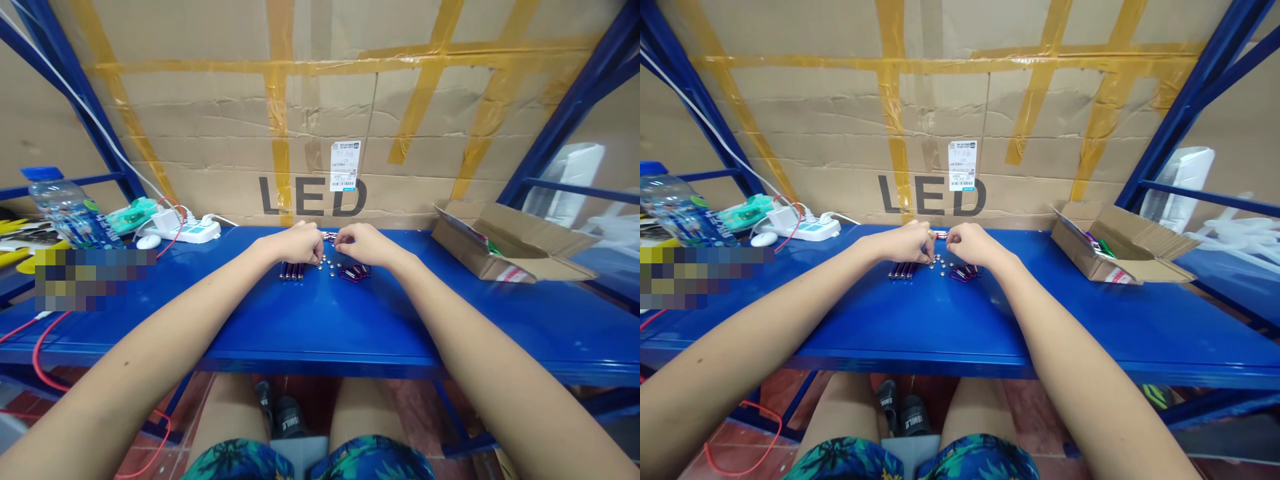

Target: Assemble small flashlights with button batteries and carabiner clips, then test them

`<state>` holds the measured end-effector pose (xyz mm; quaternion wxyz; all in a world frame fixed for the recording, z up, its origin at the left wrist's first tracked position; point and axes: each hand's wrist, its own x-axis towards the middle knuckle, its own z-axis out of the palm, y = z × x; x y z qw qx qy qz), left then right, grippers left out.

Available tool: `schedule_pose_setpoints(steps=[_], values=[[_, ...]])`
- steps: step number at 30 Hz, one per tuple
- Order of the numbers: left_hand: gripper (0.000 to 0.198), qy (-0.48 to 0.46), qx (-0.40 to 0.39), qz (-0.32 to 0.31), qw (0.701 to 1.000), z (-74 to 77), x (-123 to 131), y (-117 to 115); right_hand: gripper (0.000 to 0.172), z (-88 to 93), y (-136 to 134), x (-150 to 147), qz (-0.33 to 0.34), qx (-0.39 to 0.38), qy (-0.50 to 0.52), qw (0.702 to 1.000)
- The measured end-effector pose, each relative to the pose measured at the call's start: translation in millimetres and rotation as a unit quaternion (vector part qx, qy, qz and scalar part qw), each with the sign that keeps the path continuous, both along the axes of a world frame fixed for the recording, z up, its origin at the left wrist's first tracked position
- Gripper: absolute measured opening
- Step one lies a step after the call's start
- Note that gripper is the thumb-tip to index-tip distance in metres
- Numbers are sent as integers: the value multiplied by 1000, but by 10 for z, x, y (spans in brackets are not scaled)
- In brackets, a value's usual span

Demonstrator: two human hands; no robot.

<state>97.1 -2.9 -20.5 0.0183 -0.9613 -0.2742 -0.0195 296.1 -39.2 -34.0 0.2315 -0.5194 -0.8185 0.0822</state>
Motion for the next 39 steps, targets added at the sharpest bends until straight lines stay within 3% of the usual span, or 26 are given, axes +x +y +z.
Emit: schedule_pose_setpoints(steps=[9, 26, 32, 36, 39], values=[[11, -3, -46, 5, 999, 10, -5, -26, 14, 20, -12, -3, 1, -1, -11, 1000], [18, 20, -39, 25, 999, 31, -28, -93, 15, 11, 2, 17, 6, -1, -6, 1000], [22, -104, -55, 53, 992, 66, -71, 191, 12, 13, 26, 48, 7, -10, 9, 1000], [22, -79, -141, 90, 983, -22, 12, 474, 12, -21, 66, 82, -5, -15, 7, 1000], [21, -55, -164, 117, 978, -84, 88, 611, 12, -51, 93, 100, -2, -18, 4, 1000]])
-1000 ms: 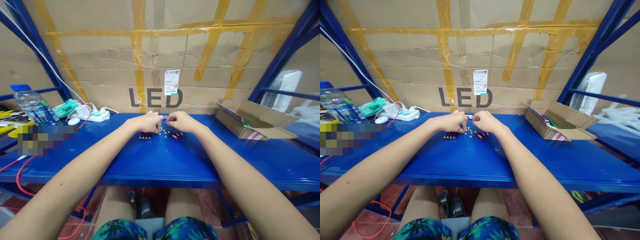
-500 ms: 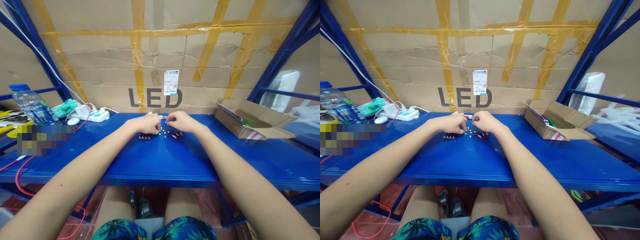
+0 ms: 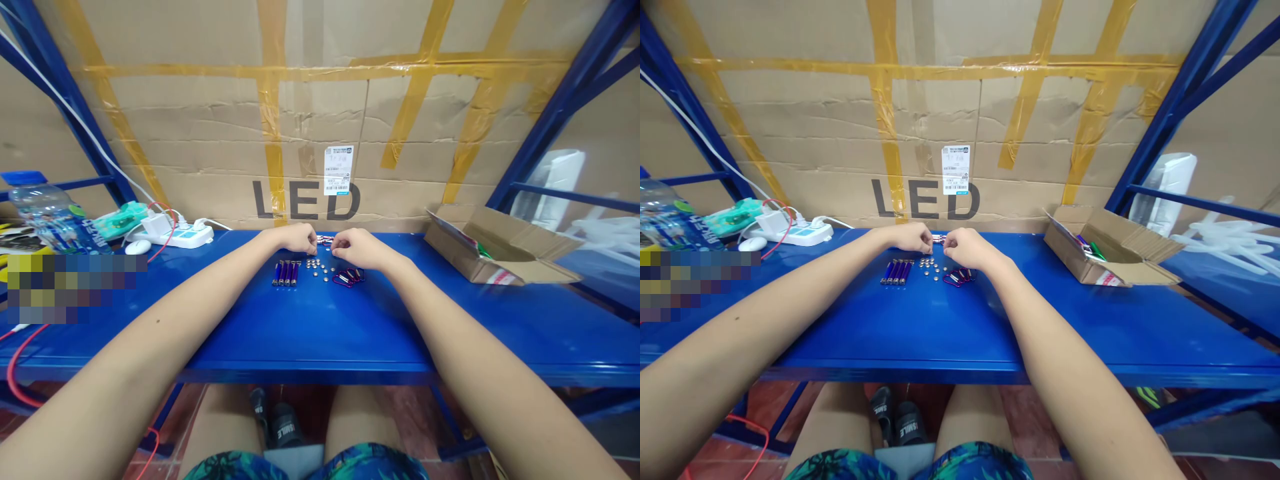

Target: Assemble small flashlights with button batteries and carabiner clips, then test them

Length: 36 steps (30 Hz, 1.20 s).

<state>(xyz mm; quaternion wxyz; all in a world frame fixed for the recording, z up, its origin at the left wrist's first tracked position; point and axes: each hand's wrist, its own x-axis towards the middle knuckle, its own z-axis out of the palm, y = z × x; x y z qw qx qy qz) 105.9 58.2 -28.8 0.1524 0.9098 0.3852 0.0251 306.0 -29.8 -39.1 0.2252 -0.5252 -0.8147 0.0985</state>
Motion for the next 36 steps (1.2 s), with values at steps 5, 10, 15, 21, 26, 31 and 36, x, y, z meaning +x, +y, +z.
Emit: schedule_pose_setpoints(steps=[5, 10, 15, 21, 26, 31, 36], values=[[16, 5, -6, 30, 1000, -31, 53, 57, 15, -17, -5, -15, 12, -4, -4, 1000], [14, 7, 7, 56, 998, -29, 42, 17, 18, -26, -25, -54, 52, -13, -27, 998], [16, 12, 2, 48, 999, -18, 11, -20, 22, -53, -26, -91, 69, -14, -31, 997], [17, 16, 39, 51, 998, -32, -8, -22, 25, -69, -49, -151, 73, -34, -43, 996], [20, -39, 36, 8, 999, -52, -43, 11, 22, -76, -42, -147, 77, -35, -41, 996], [18, -56, 8, -28, 998, -68, -58, 22, 22, -87, -29, -139, 86, -29, -44, 995], [17, -58, -5, -44, 997, -72, -55, -7, 23, -87, -49, -164, 88, -25, -49, 995]])
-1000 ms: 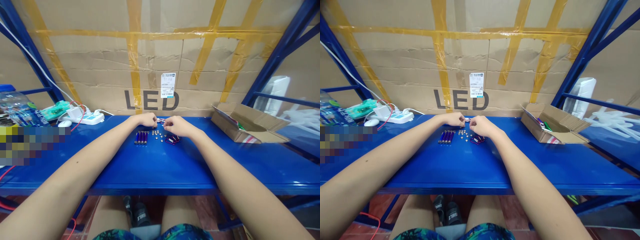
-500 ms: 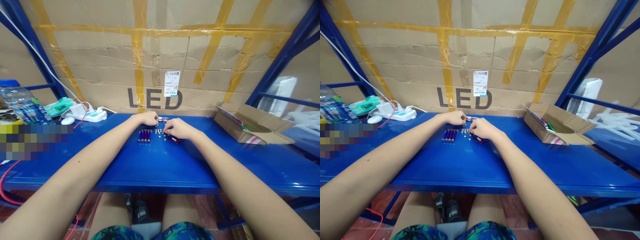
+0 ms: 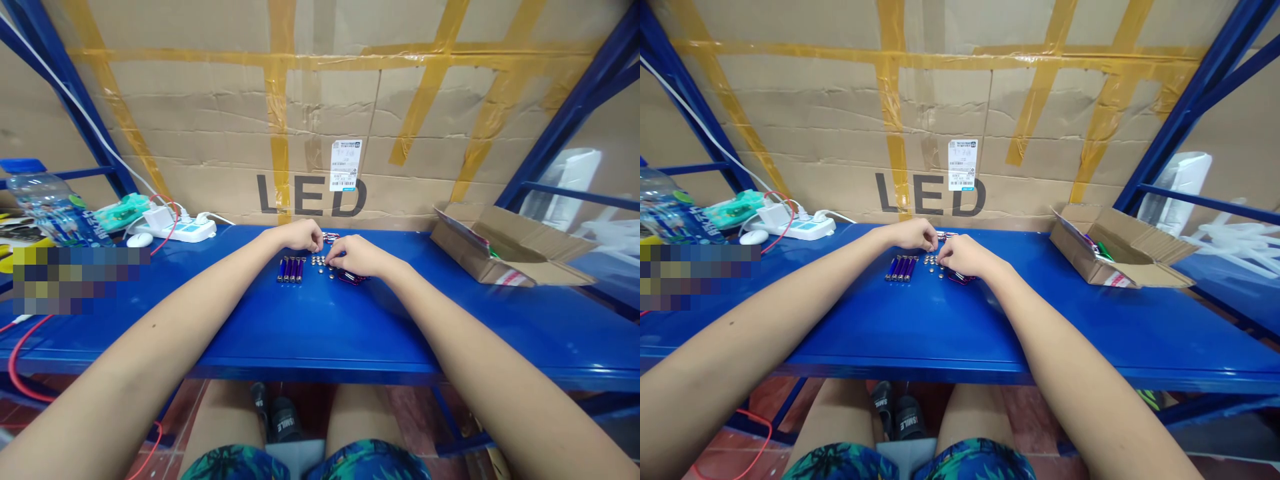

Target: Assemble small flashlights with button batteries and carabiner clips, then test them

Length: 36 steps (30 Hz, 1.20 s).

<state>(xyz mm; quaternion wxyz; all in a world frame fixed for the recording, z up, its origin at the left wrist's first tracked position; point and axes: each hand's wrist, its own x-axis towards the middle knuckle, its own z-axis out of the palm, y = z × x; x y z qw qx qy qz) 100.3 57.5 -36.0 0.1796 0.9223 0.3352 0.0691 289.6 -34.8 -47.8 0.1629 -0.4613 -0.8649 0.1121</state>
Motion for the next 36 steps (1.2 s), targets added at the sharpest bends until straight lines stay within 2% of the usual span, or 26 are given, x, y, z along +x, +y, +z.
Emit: schedule_pose_setpoints(steps=[13, 24, 31, 36], values=[[17, 17, -18, -45, 999, 40, 9, -66, 24, 9, -15, -23, -12, -12, -5, 1000], [20, 49, -24, 3, 998, 222, -124, -130, 25, 6, 4, -4, -16, 9, -3, 1000], [16, 107, -21, -8, 994, 336, -85, -344, 19, 88, -15, 62, -34, -5, -7, 999], [22, 163, 15, -14, 986, 336, 71, -563, 17, 110, -26, 85, -34, -20, -15, 999]])
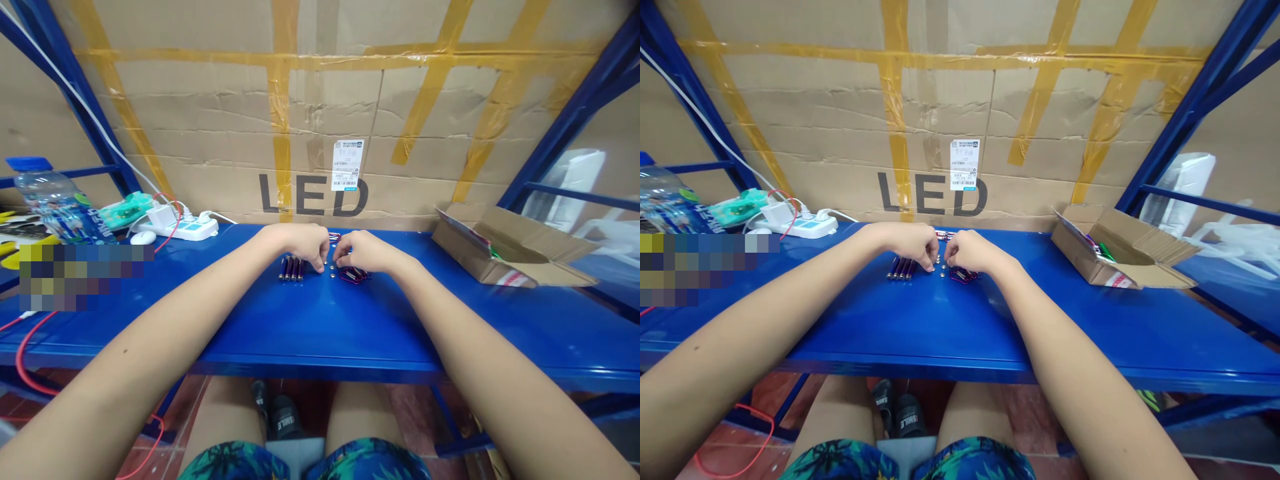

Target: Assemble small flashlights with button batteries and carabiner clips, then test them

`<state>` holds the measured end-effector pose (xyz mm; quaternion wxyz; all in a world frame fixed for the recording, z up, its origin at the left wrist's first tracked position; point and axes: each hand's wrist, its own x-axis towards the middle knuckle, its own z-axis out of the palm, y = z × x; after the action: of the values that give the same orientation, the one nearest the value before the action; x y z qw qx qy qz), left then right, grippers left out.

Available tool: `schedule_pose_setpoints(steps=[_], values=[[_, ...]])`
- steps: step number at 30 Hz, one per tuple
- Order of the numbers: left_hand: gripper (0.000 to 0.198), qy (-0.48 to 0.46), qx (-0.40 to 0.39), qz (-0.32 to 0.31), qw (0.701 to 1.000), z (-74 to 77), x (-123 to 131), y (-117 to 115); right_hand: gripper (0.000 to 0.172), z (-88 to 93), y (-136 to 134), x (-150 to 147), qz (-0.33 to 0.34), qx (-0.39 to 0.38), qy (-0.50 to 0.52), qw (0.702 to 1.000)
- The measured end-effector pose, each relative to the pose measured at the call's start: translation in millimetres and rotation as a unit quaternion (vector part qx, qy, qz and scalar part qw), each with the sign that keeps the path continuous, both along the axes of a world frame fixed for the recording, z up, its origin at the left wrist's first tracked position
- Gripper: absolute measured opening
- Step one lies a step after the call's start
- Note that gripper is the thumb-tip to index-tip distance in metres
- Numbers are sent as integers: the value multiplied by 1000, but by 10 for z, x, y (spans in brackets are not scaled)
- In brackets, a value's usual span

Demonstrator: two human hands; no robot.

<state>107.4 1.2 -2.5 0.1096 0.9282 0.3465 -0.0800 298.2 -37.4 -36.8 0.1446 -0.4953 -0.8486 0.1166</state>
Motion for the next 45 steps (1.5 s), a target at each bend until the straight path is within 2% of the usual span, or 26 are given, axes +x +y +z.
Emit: schedule_pose_setpoints(steps=[4, 9, 15, 22, 28, 35, 41, 45], values=[[22, 11, 11, 3, 1000, -54, 90, -93, 19, 17, -15, 1, -35, -2, 0, 999], [18, 2, 10, 8, 1000, -70, 86, -85, 17, 39, -13, 27, -59, -4, -2, 998], [19, -157, 72, 42, 984, -69, 34, 145, 14, 45, 31, 82, -93, 31, 0, 995], [16, -140, 52, 46, 988, -253, 79, 382, 14, 14, 73, 96, -83, 27, -4, 996], [21, -127, 8, 51, 991, -274, 78, 461, 15, -8, 82, 89, -74, 25, -9, 997], [20, -162, -18, 20, 986, -251, -48, 463, 36, -111, 127, 13, -23, 68, 4, 997], [13, -150, 33, 63, 986, -298, -41, 408, 50, -209, 196, -82, -5, 61, -1, 998], [10, -146, 35, 66, 986, -319, -20, 385, 58, -229, 220, -94, -1, 45, -11, 999]])
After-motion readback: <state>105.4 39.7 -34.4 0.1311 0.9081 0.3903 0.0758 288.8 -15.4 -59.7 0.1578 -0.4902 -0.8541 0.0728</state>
